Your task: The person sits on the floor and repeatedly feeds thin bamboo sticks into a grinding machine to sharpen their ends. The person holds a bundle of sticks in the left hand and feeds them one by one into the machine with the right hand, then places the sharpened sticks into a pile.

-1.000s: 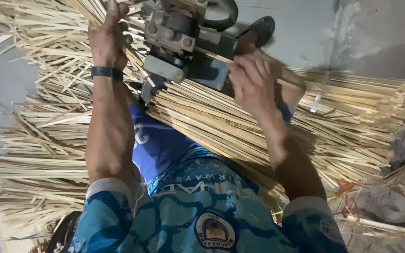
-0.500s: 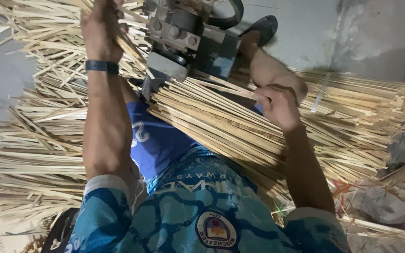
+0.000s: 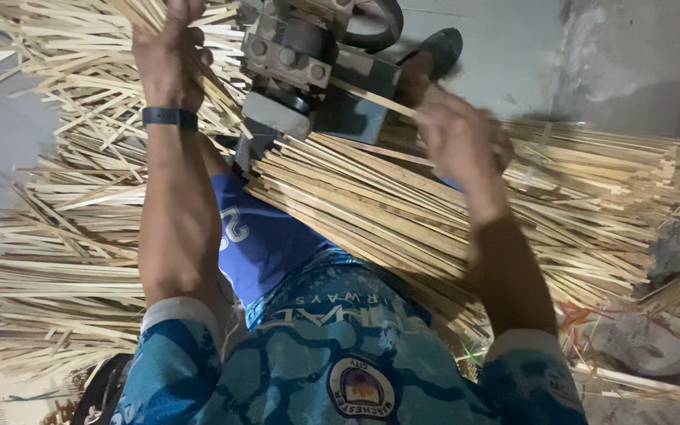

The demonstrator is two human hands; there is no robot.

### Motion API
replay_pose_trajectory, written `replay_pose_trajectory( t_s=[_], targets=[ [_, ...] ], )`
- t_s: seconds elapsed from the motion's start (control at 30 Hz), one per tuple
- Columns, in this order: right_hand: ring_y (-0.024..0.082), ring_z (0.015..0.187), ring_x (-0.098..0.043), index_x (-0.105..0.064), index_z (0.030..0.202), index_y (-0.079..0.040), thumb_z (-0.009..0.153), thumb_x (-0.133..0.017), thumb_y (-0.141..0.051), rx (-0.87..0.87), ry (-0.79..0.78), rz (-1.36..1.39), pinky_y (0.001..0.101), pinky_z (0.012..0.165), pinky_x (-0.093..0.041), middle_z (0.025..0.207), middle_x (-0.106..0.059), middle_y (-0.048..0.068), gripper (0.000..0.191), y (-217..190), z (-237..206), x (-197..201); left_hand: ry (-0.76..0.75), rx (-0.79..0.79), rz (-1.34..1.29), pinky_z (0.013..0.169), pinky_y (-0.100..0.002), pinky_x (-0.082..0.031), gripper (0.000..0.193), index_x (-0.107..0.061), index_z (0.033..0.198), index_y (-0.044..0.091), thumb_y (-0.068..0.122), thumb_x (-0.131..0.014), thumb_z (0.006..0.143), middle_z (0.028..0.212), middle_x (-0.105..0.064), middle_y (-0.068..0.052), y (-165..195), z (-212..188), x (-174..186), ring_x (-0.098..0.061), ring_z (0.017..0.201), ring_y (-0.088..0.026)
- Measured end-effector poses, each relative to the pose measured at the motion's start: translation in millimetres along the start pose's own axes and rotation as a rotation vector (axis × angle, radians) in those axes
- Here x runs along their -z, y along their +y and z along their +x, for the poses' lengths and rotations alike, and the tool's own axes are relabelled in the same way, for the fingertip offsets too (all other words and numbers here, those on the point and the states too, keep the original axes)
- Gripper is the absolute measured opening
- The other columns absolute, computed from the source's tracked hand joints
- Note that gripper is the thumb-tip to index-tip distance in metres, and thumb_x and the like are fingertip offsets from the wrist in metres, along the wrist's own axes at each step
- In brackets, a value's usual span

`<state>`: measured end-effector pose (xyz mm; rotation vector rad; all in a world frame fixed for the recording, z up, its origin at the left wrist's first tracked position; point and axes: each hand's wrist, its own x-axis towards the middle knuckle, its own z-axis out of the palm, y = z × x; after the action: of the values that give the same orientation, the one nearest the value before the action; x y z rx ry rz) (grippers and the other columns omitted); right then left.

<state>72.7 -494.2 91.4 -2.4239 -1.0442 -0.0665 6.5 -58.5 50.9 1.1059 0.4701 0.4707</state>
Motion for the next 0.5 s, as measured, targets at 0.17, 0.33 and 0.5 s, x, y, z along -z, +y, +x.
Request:
replay_pose_trajectory(
  t_s=[0.17,0.33,0.5],
  targets=[
    [0.028,0.098,-0.069,-0.076,0.110,-0.006,0.099,-0.070,-0.012,0.062,-0.007,0.001,0.0449,0.093,-0.056,0.106,-0.074,0.014,0.014,-36.7,-19.5,-24.3,-0.051,0.055,-0.067,0.056,-0.027,-0.056,0.033,-0.063,0.115,0.004,0.024,-0.083,0.099,0.099,-0.076,-0.012,-0.6,-4.9,-12.2,-0.074,0.084,-0.017],
    [0.024,0.079,-0.071,-0.079,0.099,-0.009,0.096,-0.072,-0.012,-0.242,-0.311,-0.031,0.0452,0.083,-0.055,0.093,-0.076,0.011,0.008,-8.9,-52.7,-25.3,-0.059,0.073,-0.052,0.055,-0.027,-0.054,0.027,-0.066,0.110,0.004,0.026,-0.079,0.102,0.092,-0.074,-0.011,-2.8,-4.5,-10.5,-0.069,0.077,-0.016],
    [0.017,0.067,-0.065,-0.073,0.101,-0.003,0.097,-0.064,-0.005,-0.024,-0.049,0.338,0.0320,0.060,-0.054,0.080,-0.071,0.010,0.010,63.1,-83.1,12.1,-0.056,0.057,-0.073,0.055,-0.027,-0.053,0.022,-0.067,0.106,0.005,0.026,-0.076,0.103,0.092,-0.074,-0.009,-5.3,2.0,2.0,-0.067,0.077,-0.015]
  ],
)
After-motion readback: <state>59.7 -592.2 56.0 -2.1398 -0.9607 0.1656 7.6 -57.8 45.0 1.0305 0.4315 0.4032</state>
